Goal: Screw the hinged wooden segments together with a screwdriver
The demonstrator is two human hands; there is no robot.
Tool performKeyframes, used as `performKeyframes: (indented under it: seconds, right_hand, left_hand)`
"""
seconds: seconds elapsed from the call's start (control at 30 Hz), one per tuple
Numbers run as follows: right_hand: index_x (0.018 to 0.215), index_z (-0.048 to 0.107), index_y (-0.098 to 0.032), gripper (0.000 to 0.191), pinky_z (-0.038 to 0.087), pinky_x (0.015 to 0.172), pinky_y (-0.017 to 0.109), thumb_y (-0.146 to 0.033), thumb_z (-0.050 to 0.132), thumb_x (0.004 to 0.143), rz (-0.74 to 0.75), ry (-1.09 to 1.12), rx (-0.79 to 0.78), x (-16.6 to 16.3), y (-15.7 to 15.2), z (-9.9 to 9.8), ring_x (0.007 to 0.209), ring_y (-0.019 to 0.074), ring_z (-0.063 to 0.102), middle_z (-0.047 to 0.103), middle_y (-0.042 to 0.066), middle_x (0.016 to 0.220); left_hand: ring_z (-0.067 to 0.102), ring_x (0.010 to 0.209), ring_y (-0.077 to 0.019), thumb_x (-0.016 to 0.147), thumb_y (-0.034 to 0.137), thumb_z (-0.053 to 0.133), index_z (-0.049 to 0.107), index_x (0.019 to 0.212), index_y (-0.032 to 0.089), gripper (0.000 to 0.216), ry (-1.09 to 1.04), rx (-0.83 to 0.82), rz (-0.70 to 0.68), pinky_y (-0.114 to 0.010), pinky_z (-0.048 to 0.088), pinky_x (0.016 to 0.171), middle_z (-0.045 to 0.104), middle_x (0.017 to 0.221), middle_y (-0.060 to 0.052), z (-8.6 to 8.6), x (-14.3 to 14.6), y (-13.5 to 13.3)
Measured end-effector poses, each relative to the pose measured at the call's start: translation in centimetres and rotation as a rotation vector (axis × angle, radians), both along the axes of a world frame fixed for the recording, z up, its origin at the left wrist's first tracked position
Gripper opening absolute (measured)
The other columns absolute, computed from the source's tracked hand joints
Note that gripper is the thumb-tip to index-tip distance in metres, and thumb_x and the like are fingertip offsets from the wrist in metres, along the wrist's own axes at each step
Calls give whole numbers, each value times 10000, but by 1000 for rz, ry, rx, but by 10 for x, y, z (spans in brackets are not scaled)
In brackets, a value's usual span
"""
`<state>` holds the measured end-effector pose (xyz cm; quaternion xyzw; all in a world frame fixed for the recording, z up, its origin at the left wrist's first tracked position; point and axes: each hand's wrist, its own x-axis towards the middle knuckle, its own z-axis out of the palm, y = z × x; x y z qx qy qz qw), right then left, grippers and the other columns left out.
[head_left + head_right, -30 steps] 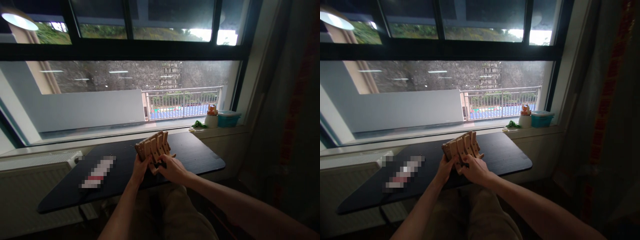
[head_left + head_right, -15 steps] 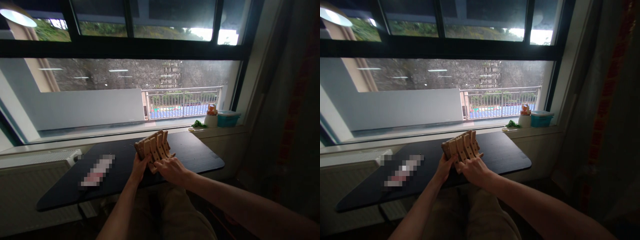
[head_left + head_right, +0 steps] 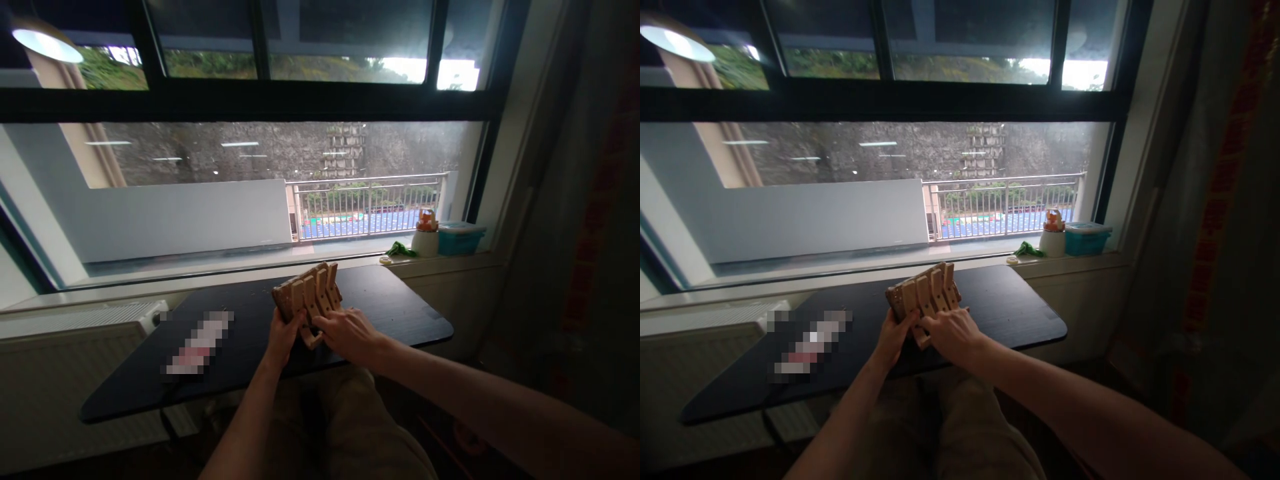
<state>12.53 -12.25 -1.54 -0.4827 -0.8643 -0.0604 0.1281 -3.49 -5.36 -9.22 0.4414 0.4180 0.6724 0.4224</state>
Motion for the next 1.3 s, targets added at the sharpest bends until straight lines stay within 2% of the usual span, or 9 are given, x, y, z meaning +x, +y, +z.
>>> performKeyframes:
  seconds: [0.13,0.23,0.43,0.57,0.7,0.87,1.1,1.17,1.3]
  right_hand:
    - [1057,583,-116,255,474,676,341,-101,400,880,202,-297,159,-6,1,5,827,236,640,665,137,926]
    - [1081,566,-93,276,475,715,378,-89,373,884,235,-325,180,-7,1,-1,810,243,640,670,143,900]
    - [1052,630,-211,260,453,782,321,-262,435,887,-37,112,-41,-3,-1,-18,901,220,644,699,84,967]
    - [1169,596,-241,348,467,748,249,-344,367,927,-194,232,-90,-3,3,-34,923,166,648,696,39,1045]
    - [1147,604,-257,348,470,724,234,-376,363,927,-219,244,-125,2,8,-33,913,149,648,691,16,1059]
    - [1122,594,-241,294,454,767,336,-313,506,851,-114,102,-88,9,6,-7,913,240,644,693,69,983]
    - [1084,554,-124,275,477,683,355,-93,360,892,192,-329,161,-2,3,0,835,247,639,659,144,915]
    - [1083,554,-110,275,476,706,377,-96,357,891,202,-304,154,-3,4,-5,816,251,641,665,147,896]
    - [1056,593,-165,250,457,778,375,-186,404,893,57,-6,6,-2,1,-19,872,246,643,685,119,925]
  left_hand:
    - [624,727,-178,537,317,786,558,947,170,492,-9,-1,-5,-321,492,691,658,827,-15,1,1,-1]
    - [626,723,-180,532,324,788,557,950,170,501,-18,-2,-9,-328,493,695,658,825,-13,2,1,-1]
    - [627,735,-181,539,335,791,558,956,163,508,-26,3,-4,-340,500,699,652,858,-24,0,1,0]
    - [627,757,-181,551,340,790,559,969,171,507,-24,11,1,-342,501,713,652,893,-29,-1,0,1]
    - [631,754,-181,564,339,789,559,982,173,505,-15,19,-10,-336,504,714,661,892,-31,-1,0,1]
    - [634,768,-183,564,330,792,570,976,175,493,-1,20,-6,-320,500,722,668,890,-28,-1,0,1]
    - [630,741,-190,550,326,795,576,955,173,485,1,3,11,-330,497,702,663,839,-21,-1,0,1]
    - [631,742,-192,544,323,797,573,949,169,488,-5,-2,9,-336,499,709,660,836,-21,-1,0,1]
    - [629,749,-189,540,325,799,561,961,170,507,-20,2,-4,-335,501,707,657,860,-25,0,1,0]
